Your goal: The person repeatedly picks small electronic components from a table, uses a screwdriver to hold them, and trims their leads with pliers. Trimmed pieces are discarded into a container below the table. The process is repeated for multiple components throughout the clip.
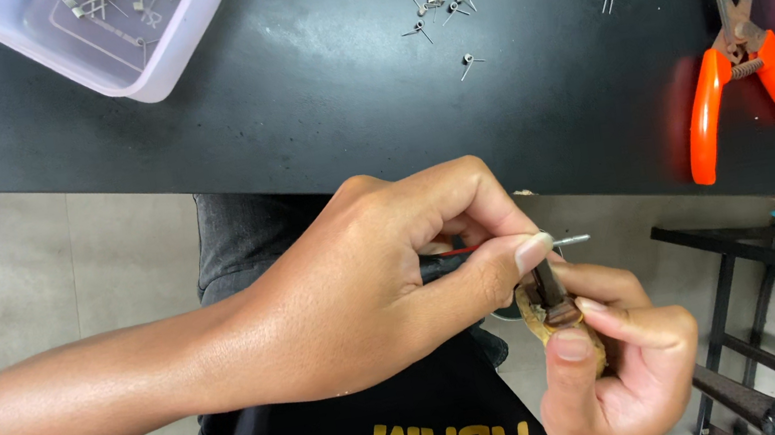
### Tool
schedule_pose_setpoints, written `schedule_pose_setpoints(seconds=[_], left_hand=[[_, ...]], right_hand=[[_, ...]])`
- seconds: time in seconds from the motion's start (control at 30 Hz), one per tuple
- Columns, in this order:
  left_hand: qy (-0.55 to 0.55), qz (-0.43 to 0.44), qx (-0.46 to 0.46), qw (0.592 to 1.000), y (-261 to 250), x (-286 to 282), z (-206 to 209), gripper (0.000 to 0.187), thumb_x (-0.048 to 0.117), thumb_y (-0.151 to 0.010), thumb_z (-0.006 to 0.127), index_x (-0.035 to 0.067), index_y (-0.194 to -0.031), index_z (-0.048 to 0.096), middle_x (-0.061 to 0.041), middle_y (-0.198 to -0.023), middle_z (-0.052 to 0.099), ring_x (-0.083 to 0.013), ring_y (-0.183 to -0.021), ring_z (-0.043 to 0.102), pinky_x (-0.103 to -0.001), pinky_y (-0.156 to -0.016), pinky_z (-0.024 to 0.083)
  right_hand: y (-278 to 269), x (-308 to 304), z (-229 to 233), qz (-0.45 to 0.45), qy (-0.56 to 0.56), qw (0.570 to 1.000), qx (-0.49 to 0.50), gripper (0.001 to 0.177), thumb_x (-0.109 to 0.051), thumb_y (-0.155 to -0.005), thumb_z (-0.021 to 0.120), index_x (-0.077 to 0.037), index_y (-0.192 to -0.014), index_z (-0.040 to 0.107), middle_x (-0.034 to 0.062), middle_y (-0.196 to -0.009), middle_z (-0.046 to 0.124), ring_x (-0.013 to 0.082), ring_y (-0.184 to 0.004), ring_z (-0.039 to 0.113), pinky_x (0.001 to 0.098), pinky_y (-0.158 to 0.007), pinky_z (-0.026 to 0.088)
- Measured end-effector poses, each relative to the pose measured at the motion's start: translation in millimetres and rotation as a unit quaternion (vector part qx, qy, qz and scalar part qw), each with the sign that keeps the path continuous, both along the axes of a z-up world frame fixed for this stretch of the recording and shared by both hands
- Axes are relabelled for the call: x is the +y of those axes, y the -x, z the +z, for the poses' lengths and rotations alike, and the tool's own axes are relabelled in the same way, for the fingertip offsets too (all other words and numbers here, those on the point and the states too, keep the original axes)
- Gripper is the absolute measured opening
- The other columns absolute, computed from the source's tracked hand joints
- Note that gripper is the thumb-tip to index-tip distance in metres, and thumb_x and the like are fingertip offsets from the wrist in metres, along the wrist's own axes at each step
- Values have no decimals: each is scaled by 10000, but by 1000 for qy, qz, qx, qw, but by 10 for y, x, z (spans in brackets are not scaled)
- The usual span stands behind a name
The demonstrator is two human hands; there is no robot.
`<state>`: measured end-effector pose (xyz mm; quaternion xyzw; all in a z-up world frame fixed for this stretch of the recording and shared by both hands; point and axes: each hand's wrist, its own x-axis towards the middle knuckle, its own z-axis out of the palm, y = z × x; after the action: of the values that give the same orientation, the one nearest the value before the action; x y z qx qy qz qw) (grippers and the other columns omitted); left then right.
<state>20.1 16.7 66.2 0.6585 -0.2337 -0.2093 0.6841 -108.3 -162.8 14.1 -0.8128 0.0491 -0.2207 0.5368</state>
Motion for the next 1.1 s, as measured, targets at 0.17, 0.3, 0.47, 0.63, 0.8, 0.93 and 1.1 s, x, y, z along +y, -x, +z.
schedule_pose_setpoints(seconds=[0.17, 0.3, 0.47, 0.63, 0.8, 0.93, 1.1], left_hand=[[-10, -11, -1, 1000, -5, 7, -41, 141, 212, -1005, 578, 98, -944, 632, 28, -843, 729, -61, -716, 673, -208, -664, 566], [-18, -50, 57, 997, -40, 41, -28, 177, 261, -992, 564, 109, -933, 633, 23, -813, 763, -47, -714, 725, -197, -604, 556], [64, -95, 85, 990, -58, 78, -11, 136, 195, -1009, 562, 77, -956, 604, -24, -905, 756, -84, -830, 750, -218, -784, 648], [25, -142, -53, 988, -198, 275, 11, 139, 184, -1001, 565, 126, -1126, 576, 28, -720, 690, -104, -580, 541, -223, -621, 515], [70, -196, -131, 969, -234, 231, -218, 289, 307, -960, 680, 150, -1191, 606, 54, -679, 658, -72, -524, 528, -231, -535, 399], [185, -226, -67, 954, -153, 84, -348, 259, 283, -947, 722, 117, -1112, 610, 23, -571, 508, -80, -551, 306, -241, -540, 301], [226, -215, -27, 950, -32, -61, -455, 236, 296, -912, 746, 128, -1009, 612, 61, -621, 522, -66, -602, 369, -239, -568, 344]], right_hand=[[-16, -81, 16, 25, 7, 999, 29, 280, -306, -1007, 576, -98, -1075, 402, 296, -1092, 668, 297, -936, 728, 329, -832, 571], [-18, -153, 13, 71, -165, 982, 57, 302, -317, -1002, 644, -105, -1053, 436, 255, -927, 639, 286, -796, 684, 348, -692, 548], [55, -248, 0, 75, -198, 975, 69, 297, -305, -977, 684, -93, -1035, 484, 300, -990, 687, 254, -809, 672, 328, -644, 528], [-49, -363, -38, 92, -106, 990, 22, 252, -286, -1011, 614, -95, -1065, 459, 278, -1089, 675, 403, -1100, 736, 537, -1118, 618], [-117, -283, 70, 45, -237, 970, -30, 425, -420, -1037, 661, -74, -1225, 502, 220, -930, 627, 347, -839, 695, 519, -816, 647], [-110, -63, 64, 106, -363, 924, -52, 155, -247, -1028, 609, -149, -1141, 650, 121, -951, 543, 281, -824, 574, 376, -644, 538], [2, 154, -74, 107, -154, 955, -229, 347, -136, -963, 676, -207, -1193, 426, 54, -1003, 562, 232, -835, 579, 342, -870, 559]])
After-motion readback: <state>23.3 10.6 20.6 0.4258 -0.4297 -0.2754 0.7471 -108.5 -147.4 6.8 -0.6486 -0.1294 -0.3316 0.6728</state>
